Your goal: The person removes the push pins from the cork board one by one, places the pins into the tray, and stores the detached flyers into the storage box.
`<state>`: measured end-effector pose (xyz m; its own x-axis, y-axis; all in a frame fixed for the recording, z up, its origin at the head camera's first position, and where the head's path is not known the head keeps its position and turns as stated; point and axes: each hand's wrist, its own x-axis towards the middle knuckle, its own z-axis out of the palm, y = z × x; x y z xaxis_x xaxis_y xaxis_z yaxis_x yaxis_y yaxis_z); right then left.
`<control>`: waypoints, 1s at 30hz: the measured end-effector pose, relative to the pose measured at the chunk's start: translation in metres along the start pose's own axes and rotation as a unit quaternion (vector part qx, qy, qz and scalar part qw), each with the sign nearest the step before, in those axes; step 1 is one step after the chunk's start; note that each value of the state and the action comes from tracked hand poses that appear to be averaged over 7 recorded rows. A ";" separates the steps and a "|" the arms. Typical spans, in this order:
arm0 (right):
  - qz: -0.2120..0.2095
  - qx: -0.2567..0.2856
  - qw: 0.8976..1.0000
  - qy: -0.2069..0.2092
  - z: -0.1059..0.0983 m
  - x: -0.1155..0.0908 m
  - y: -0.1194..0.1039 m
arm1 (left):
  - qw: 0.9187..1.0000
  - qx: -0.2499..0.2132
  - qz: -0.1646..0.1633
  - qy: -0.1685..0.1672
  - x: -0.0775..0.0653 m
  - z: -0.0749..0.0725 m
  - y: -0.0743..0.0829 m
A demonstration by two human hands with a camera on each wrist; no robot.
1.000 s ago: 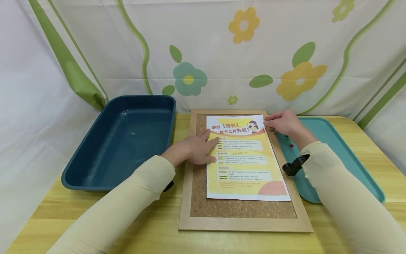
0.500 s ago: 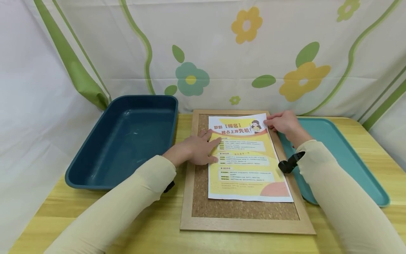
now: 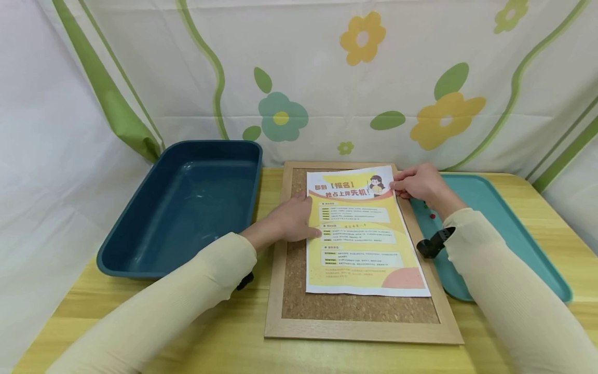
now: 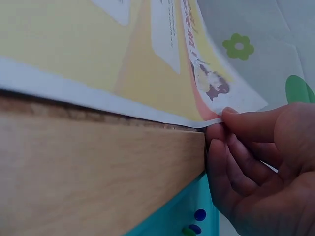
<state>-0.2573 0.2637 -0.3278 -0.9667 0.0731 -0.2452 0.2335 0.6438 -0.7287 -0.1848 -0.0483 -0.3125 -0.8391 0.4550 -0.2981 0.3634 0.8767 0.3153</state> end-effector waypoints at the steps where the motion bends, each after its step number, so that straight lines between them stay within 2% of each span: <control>1: 0.001 0.000 1.000 -0.001 0.000 -0.001 0.000 | 1.000 -0.007 0.003 0.007 0.000 0.000 0.000; 5: -0.005 -0.017 1.000 -0.005 0.000 -0.003 0.000 | 0.997 -0.070 0.020 0.028 -0.003 0.002 -0.001; 8: -0.016 -0.040 0.999 -0.012 0.000 -0.003 0.000 | 0.989 -0.144 0.017 0.041 -0.005 0.002 -0.004; 12: -0.018 -0.042 0.999 -0.015 0.002 -0.003 0.000 | 0.971 -0.232 -0.007 0.058 -0.010 0.002 -0.005; 18: 0.007 -0.003 1.000 0.010 0.005 -0.002 0.003 | 0.940 -0.327 -0.074 0.063 -0.020 0.002 -0.007; 22: 0.014 0.043 0.999 0.004 0.002 0.000 0.004 | 0.927 -0.358 -0.095 0.054 -0.024 0.000 -0.007; 26: 0.019 0.085 0.996 -0.001 0.000 0.001 0.003 | 0.923 -0.366 -0.102 0.052 -0.026 -0.003 -0.007; 30: 0.029 0.114 0.993 0.013 0.000 0.000 -0.001 | 0.918 -0.379 -0.107 0.051 -0.028 -0.004 -0.007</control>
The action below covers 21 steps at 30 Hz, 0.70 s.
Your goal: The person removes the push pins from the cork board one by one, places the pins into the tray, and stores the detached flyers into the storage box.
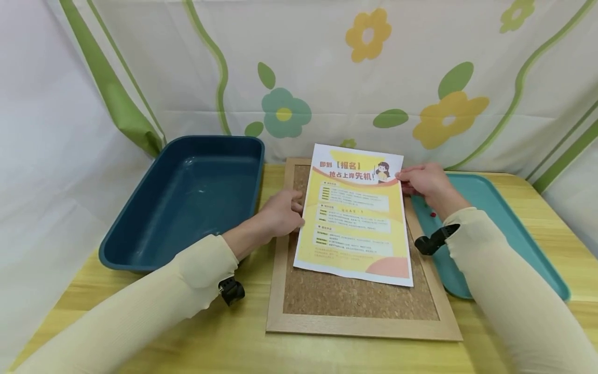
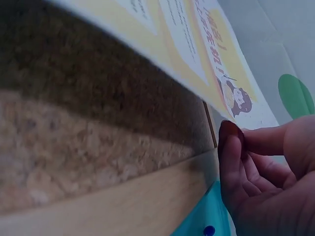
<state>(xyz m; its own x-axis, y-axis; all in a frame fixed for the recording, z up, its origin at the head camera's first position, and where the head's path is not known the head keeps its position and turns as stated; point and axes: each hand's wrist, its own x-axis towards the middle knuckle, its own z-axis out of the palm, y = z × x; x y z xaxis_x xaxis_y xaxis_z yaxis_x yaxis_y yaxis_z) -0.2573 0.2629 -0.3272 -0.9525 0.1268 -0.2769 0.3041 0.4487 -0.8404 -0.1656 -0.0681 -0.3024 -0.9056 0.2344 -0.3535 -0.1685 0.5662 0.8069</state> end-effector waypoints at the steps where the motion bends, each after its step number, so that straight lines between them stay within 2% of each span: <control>1: 0.001 0.010 1.000 0.003 0.000 0.000 -0.002 | 1.000 -0.002 -0.001 0.000 0.000 -0.001 0.000; 7: 0.007 0.080 0.996 0.025 0.007 -0.001 -0.014 | 1.000 -0.019 -0.002 0.011 -0.003 -0.010 0.001; 13: 0.009 0.157 0.987 0.043 0.014 0.000 -0.024 | 0.999 -0.007 0.011 0.035 -0.004 -0.025 0.002; 21: 0.005 0.185 0.981 0.056 0.024 0.002 -0.034 | 0.999 -0.006 0.014 0.049 -0.002 -0.044 0.008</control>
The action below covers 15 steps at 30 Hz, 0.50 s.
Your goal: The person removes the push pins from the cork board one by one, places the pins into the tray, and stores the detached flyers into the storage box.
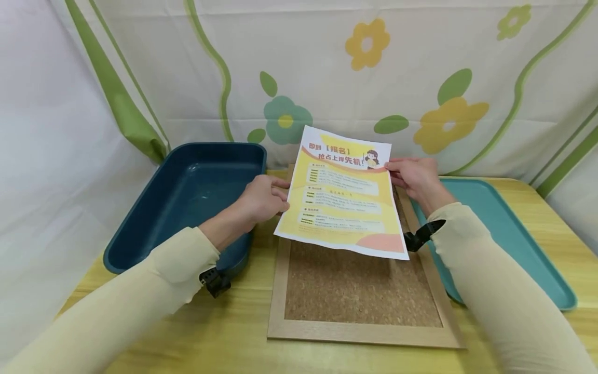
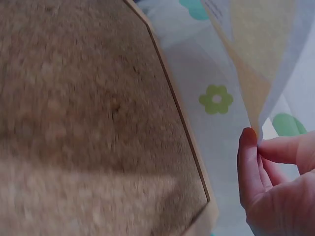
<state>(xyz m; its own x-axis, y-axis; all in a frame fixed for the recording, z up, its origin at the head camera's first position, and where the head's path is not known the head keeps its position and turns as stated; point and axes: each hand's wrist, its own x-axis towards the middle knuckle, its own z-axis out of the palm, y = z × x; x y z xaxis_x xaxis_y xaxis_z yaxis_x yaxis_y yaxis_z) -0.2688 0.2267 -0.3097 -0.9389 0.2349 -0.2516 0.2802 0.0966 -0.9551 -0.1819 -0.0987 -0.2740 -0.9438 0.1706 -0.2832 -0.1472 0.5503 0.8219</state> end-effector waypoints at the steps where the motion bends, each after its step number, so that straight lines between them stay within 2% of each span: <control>1: -0.002 0.000 1.000 0.002 0.003 0.000 -0.001 | 1.000 0.001 0.000 0.000 0.000 -0.003 0.000; 9: -0.008 0.018 0.999 0.039 0.034 -0.001 -0.014 | 1.000 0.007 -0.002 0.004 0.002 -0.028 -0.002; 15: 0.006 0.044 0.998 0.046 0.035 -0.005 -0.016 | 1.000 0.019 -0.018 0.003 0.005 -0.028 -0.001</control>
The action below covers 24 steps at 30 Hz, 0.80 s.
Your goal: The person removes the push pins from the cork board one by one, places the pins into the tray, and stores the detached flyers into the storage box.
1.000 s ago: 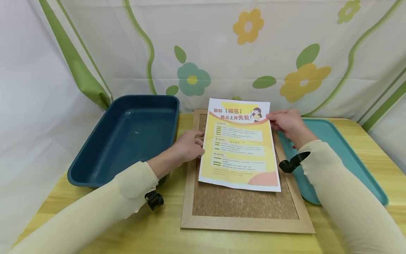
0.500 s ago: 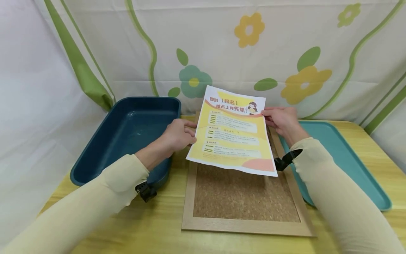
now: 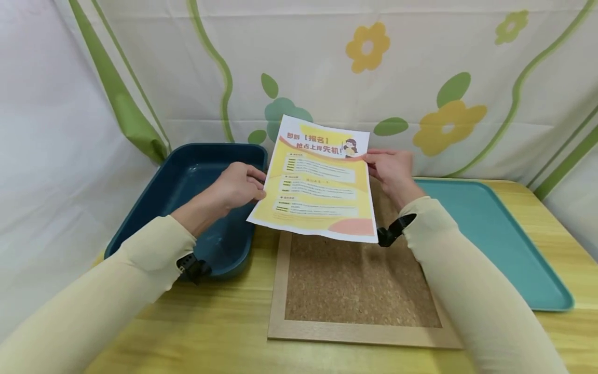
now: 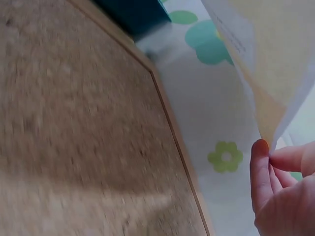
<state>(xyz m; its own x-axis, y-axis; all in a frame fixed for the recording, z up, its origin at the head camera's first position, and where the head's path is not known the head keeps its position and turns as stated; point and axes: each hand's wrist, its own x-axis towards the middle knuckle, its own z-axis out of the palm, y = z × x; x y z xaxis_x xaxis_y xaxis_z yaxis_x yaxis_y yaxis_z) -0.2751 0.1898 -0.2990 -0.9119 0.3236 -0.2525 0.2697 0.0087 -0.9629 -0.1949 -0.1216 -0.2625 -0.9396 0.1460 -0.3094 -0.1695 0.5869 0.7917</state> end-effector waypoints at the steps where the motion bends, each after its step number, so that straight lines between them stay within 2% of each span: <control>1: 0.002 0.004 1.000 0.001 -0.001 -0.001 0.000 | 1.000 0.008 -0.003 -0.003 0.002 0.000 0.002; 9: 0.008 0.023 1.000 -0.017 -0.002 -0.011 0.001 | 0.996 0.084 -0.006 -0.042 0.009 -0.008 0.011; 15: 0.028 0.001 0.999 -0.043 -0.001 -0.015 -0.009 | 0.992 0.093 -0.028 -0.082 0.016 -0.015 0.012; 24: 0.011 -0.039 0.995 -0.090 0.039 -0.022 -0.011 | 0.985 0.138 -0.041 -0.095 0.021 -0.047 -0.012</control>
<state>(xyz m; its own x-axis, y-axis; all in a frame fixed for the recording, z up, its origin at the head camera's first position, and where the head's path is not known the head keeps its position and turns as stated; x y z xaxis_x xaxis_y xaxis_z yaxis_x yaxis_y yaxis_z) -0.2701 0.1454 -0.2870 -0.9442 0.1490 -0.2936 0.3073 0.0784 -0.9484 -0.2263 -0.1629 -0.2539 -0.8491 0.2204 -0.4800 -0.1306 0.7930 0.5951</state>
